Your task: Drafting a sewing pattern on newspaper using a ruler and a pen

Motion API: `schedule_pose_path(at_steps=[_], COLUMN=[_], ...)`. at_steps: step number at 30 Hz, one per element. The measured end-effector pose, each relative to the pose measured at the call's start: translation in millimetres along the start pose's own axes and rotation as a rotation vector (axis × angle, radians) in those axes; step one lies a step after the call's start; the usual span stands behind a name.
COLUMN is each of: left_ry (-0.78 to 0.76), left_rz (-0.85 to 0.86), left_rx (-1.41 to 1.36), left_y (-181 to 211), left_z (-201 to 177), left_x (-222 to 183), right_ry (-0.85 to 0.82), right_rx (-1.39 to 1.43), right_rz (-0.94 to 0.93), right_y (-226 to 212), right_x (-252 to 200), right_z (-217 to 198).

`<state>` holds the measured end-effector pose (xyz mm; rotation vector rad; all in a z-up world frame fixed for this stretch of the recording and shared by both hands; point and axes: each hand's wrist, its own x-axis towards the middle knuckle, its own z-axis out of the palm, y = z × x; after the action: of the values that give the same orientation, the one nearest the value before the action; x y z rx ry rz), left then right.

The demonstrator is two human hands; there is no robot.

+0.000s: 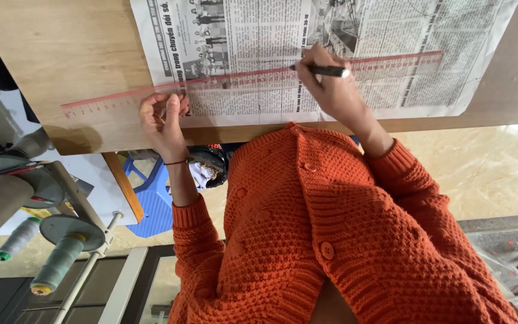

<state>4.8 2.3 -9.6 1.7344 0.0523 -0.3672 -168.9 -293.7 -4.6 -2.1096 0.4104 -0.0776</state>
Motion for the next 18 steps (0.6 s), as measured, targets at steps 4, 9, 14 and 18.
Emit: schedule_pose_path(at_steps=[4, 9, 14, 18], left_ry=[-0.011, -0.047, -0.040, -0.038], left_rz=[-0.038, -0.012, -0.018, -0.031], left_rx=[-0.019, 0.003, 0.008, 0.021], left_y=[-3, 2, -2, -2], left_z=[-1, -1, -2, -2], left_x=[3, 8, 10, 10], right_ry=[0.014, 0.041, 0.070, 0.028], right_rx=[0.007, -0.043, 0.007, -0.008], right_rz=[-0.007, -0.077, -0.059, -0.041], right_y=[-14, -12, -20, -18], right_x=[-3, 7, 3, 8], right_z=[-17, 5, -6, 10])
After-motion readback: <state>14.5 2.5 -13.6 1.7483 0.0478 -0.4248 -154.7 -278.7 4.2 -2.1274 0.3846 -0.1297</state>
